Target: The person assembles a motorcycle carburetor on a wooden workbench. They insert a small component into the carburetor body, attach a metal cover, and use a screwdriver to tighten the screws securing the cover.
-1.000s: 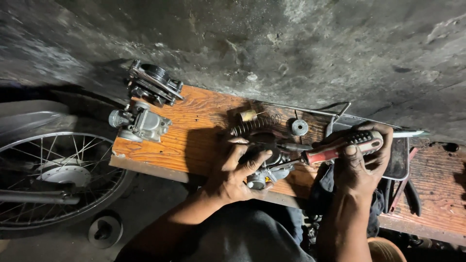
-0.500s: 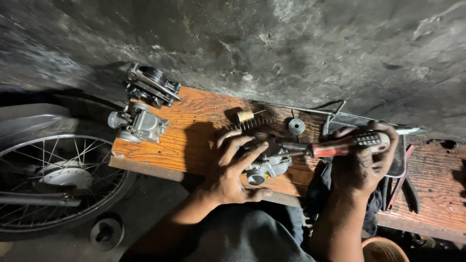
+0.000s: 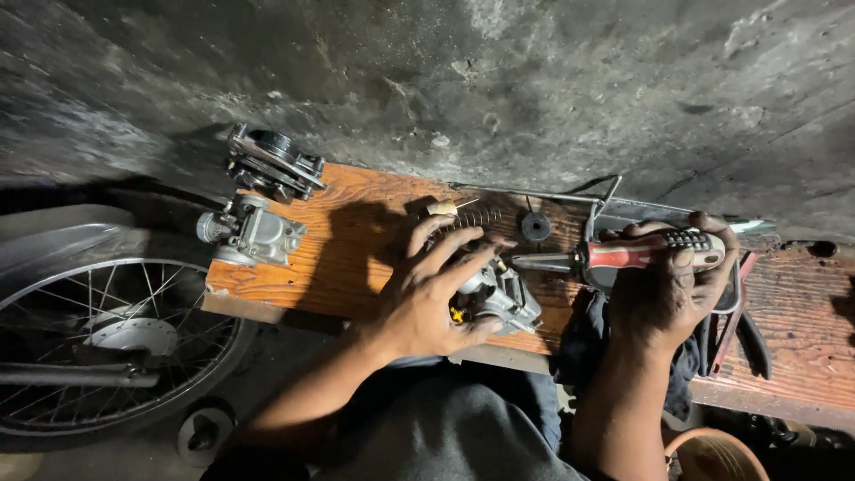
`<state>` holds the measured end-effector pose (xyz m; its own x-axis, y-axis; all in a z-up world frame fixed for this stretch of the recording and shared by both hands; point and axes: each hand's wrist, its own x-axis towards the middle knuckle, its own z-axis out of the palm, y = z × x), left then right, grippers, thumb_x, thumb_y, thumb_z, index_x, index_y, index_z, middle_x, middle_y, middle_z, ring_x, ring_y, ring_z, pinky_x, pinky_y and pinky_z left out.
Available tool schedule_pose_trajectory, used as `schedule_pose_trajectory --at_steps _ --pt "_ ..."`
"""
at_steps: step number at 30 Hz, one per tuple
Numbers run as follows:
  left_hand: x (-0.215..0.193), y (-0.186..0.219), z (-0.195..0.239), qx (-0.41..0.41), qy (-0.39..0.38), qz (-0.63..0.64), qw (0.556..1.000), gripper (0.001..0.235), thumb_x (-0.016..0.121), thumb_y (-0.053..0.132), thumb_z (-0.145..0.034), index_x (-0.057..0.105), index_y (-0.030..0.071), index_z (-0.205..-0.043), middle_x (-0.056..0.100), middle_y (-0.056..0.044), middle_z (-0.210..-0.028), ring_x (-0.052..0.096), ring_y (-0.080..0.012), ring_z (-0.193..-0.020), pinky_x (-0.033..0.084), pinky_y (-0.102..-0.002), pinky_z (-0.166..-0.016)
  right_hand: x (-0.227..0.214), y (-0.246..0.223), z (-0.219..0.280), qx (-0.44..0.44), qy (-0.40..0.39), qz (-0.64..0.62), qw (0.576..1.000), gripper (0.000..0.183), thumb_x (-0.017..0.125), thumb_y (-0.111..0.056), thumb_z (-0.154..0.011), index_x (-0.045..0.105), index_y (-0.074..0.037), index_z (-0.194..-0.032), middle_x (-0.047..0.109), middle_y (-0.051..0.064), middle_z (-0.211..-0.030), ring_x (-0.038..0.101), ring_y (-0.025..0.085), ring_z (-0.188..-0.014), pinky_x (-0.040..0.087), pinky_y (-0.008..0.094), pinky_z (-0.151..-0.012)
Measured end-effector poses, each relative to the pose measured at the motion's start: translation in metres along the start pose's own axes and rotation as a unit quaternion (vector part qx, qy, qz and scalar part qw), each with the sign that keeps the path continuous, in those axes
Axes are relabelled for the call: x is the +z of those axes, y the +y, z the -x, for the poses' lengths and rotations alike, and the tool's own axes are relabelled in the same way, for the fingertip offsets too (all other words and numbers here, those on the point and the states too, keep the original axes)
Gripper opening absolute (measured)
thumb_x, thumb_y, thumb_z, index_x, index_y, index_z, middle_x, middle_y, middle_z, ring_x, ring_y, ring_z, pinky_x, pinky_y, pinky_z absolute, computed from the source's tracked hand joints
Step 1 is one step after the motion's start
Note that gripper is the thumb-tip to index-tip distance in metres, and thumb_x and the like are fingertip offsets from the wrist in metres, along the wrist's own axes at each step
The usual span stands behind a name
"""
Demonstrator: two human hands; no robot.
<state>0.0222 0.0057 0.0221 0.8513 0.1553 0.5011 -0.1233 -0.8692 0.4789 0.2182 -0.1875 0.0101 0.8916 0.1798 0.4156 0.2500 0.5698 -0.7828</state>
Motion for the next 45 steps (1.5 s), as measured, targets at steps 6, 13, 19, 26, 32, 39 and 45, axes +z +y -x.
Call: schedule_pose_trajectory --at_steps 6,13,19,26,32,39,45 --pt "-0.011 0.003 -0.008 0.035 -0.032 0.037 0.998 0.08 0.074 0.055 -0.079 0.062 -0.001 -0.135 0.059 -0.02 -0.134 0.033 -0.0411 -0.137 0.035 -0.063 -0.117 0.009 -0.007 0.002 0.007 0.002 -0.009 1.0 0.051 0.081 -0.037 -0.094 0.051 -0.013 -0.128 0.062 0.006 -0.109 0.069 0.024 -0.088 0.059 0.038 -0.085" --pt "-0.021 0.012 -0.04 -0.015 -0.229 0.049 0.972 0.097 0.072 0.066 -0.072 0.052 0.003 -0.144 0.057 -0.021 -0.127 0.033 -0.0421 -0.133 0.029 -0.055 -0.115 0.004 -0.004 0.0 0.004 0.026 -0.017 1.0 0.056 0.085 -0.04 -0.091 0.052 -0.014 -0.128 0.065 0.01 -0.099 0.068 0.025 -0.088 0.057 0.035 -0.092" --pt "-0.02 0.025 -0.053 -0.114 -0.385 -0.001 0.916 0.108 0.074 0.061 -0.081 0.027 0.004 -0.159 0.043 -0.03 -0.139 0.023 -0.0478 -0.143 0.027 -0.056 -0.114 0.008 -0.011 -0.001 0.001 0.037 -0.012 0.999 0.048 0.081 -0.039 -0.094 0.051 -0.017 -0.125 0.06 0.002 -0.107 0.069 0.023 -0.09 0.056 0.036 -0.09" --pt "-0.027 0.033 -0.045 -0.109 -0.362 0.015 0.926 0.101 0.083 0.051 -0.07 0.037 0.011 -0.151 0.042 -0.024 -0.133 0.032 -0.0445 -0.131 0.034 -0.059 -0.108 0.007 -0.012 -0.002 0.01 0.045 -0.027 0.999 0.048 0.081 -0.037 -0.094 0.052 -0.016 -0.126 0.066 0.013 -0.092 0.07 0.025 -0.087 0.059 0.04 -0.086" --pt "-0.02 0.028 -0.01 -0.049 -0.255 0.035 0.965 0.097 0.09 0.032 -0.075 0.036 0.012 -0.153 0.033 -0.026 -0.145 0.052 -0.0394 -0.119 0.045 -0.054 -0.104 0.005 -0.012 0.001 0.016 0.045 -0.032 0.998 0.048 0.08 -0.037 -0.095 0.051 -0.016 -0.127 0.065 0.014 -0.093 0.07 0.025 -0.089 0.059 0.041 -0.085" --pt "-0.01 0.015 0.015 0.161 0.029 -0.286 0.944 0.058 0.071 0.017 -0.098 0.043 0.021 -0.149 0.06 -0.017 -0.128 0.064 -0.0341 -0.113 0.04 -0.069 -0.111 0.005 -0.009 0.001 0.001 0.025 -0.038 0.999 0.043 0.078 -0.033 -0.099 0.051 -0.016 -0.127 0.059 0.001 -0.123 0.068 0.024 -0.093 0.057 0.04 -0.088" --pt "-0.009 0.013 0.028 0.158 0.03 -0.287 0.944 0.051 0.069 0.026 -0.102 0.048 0.026 -0.149 0.056 -0.012 -0.128 0.06 -0.0307 -0.119 0.04 -0.067 -0.109 0.005 -0.008 0.001 0.013 0.029 -0.027 0.999 0.046 0.081 -0.036 -0.095 0.053 -0.016 -0.126 0.065 0.007 -0.104 0.07 0.024 -0.089 0.057 0.036 -0.087"
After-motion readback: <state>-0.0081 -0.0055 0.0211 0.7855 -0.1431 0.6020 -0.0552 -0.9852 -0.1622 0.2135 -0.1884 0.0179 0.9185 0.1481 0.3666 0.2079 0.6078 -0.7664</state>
